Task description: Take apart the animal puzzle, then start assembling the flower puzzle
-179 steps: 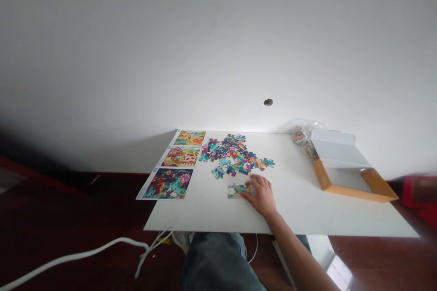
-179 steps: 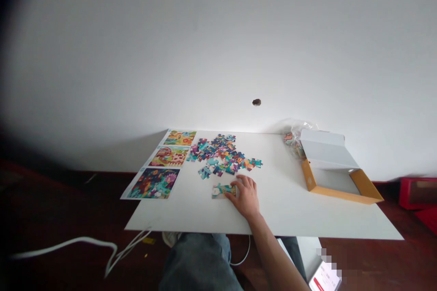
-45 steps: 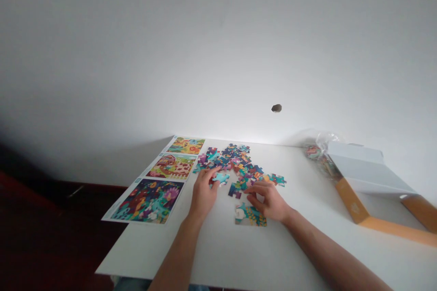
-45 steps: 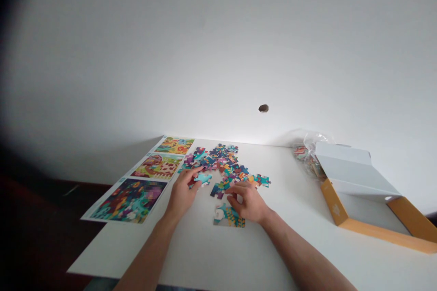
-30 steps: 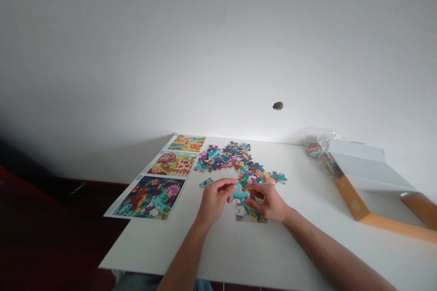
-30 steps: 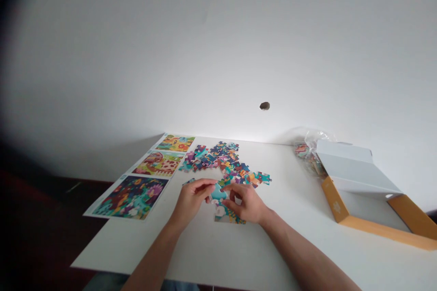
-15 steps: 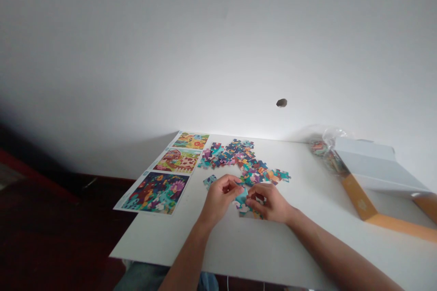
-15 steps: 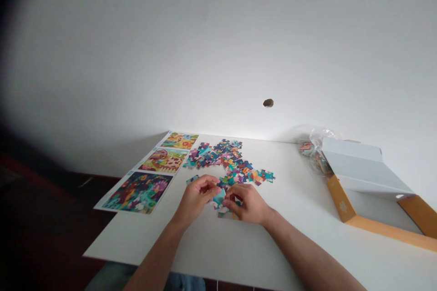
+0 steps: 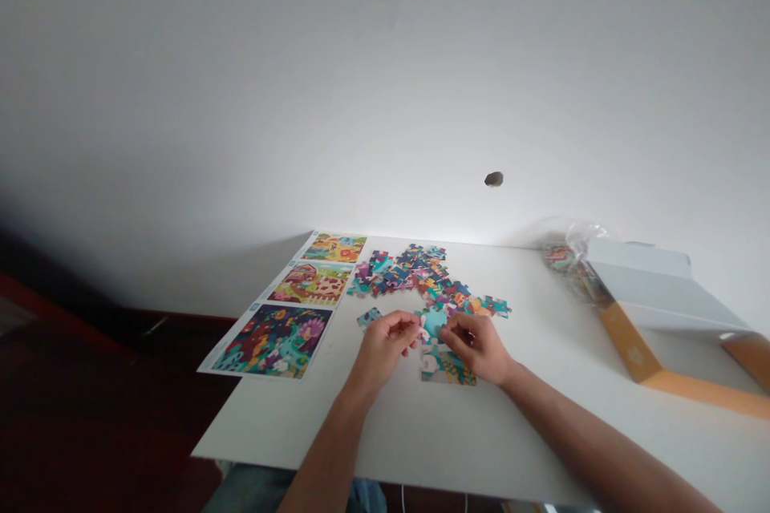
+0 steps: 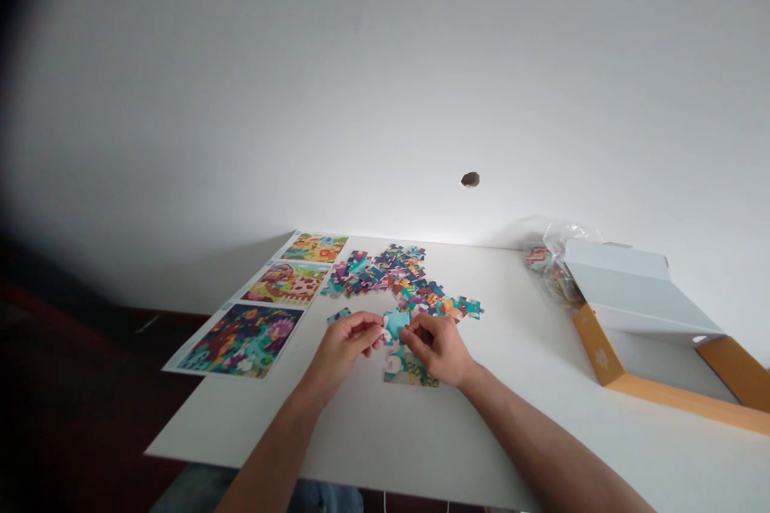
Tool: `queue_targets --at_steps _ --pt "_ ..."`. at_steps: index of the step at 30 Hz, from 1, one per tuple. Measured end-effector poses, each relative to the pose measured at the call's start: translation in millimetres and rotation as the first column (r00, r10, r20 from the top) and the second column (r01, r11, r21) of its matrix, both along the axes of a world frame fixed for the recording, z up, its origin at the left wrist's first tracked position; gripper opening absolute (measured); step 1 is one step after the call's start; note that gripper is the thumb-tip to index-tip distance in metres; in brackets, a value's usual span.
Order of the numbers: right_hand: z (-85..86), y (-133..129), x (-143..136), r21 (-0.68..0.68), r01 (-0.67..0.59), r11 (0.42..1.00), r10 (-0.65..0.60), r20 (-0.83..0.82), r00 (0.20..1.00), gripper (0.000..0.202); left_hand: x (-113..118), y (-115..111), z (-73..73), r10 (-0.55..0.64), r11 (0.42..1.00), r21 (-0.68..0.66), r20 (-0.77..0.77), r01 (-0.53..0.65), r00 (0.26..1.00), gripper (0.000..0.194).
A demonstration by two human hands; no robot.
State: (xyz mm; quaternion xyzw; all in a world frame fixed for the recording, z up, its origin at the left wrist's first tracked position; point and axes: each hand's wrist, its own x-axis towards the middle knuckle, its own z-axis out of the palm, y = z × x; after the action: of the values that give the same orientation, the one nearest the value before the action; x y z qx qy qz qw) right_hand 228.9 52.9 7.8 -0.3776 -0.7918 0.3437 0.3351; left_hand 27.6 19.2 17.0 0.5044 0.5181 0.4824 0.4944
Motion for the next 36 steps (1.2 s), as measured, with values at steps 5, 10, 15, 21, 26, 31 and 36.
queue_targets --at_steps 5,10,15,21,26,31,36 --pt "-3.7 2 2 -0.030 -0.034 0.999 0.033 -0.022 0.999 0.035 0 0 -1.8 -0.001 1.000 0.009 -0.014 0.001 1.000 0.027" --pt "-8.0 6 4 -0.086 -0.063 0.994 0.059 -0.047 0.997 0.037 0 0 -3.2 0.001 1.000 0.002 -0.093 -0.001 0.996 0.028" --pt "-2.4 3 4 -0.094 -0.135 0.986 0.129 -0.075 0.989 0.035 0 1 -5.3 0.011 1.000 -0.022 -0.089 -0.013 0.996 0.027" --pt "-2.2 4 5 -0.087 -0.140 0.986 0.136 -0.049 0.990 0.032 -1 2 -11.1 -0.056 0.998 0.006 -0.142 0.058 0.988 0.014" --pt "-7.8 7 3 -0.087 -0.057 0.995 0.054 -0.035 0.998 0.031 -1 0 -5.9 -0.042 0.999 0.022 -0.131 0.046 0.990 0.015" --pt "-6.6 9 3 -0.060 -0.040 0.997 0.038 -0.040 0.998 0.030 0 0 -4.3 0.021 0.999 -0.025 -0.081 -0.023 0.997 0.025" --pt "-6.1 9 4 -0.075 -0.073 0.995 0.070 -0.042 0.997 0.032 0 -1 -3.5 0.050 0.998 -0.034 -0.080 -0.053 0.996 0.026"
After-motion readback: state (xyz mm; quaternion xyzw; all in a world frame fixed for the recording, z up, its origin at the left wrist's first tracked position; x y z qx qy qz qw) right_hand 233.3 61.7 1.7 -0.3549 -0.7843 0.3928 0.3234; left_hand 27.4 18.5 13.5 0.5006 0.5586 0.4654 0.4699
